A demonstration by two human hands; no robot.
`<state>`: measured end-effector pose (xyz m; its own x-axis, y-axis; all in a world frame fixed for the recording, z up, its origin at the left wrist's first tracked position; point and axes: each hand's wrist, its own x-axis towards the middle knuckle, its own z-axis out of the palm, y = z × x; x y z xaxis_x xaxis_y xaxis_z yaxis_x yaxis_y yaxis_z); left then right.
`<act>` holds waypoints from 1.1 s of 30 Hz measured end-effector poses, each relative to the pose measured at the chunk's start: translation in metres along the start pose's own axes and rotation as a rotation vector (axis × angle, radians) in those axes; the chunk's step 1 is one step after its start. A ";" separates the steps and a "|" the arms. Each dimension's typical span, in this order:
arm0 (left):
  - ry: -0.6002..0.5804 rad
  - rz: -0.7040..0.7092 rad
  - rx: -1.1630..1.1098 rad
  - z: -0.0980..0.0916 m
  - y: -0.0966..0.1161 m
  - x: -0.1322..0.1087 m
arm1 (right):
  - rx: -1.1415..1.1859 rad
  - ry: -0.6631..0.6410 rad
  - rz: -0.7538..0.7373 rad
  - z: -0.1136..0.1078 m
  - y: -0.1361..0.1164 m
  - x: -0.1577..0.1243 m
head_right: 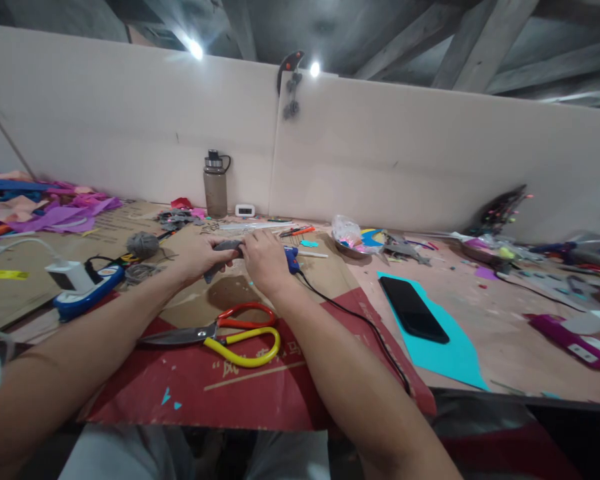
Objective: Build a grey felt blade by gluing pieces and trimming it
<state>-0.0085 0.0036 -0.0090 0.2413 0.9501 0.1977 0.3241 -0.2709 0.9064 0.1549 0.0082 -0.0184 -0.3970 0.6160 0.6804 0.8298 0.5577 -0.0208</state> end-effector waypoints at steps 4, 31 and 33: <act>0.025 -0.009 -0.013 -0.001 -0.002 0.002 | -0.064 -0.007 -0.049 -0.001 -0.001 0.000; -0.074 -0.105 -0.198 -0.004 0.003 0.000 | 0.062 0.030 0.030 0.001 0.001 0.002; -0.064 -0.103 -0.206 -0.005 0.002 0.001 | 0.131 0.082 0.056 0.002 0.002 0.002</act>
<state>-0.0123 0.0046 -0.0049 0.2765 0.9575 0.0818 0.1581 -0.1293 0.9789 0.1548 0.0113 -0.0180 -0.3135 0.6035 0.7331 0.7892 0.5950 -0.1522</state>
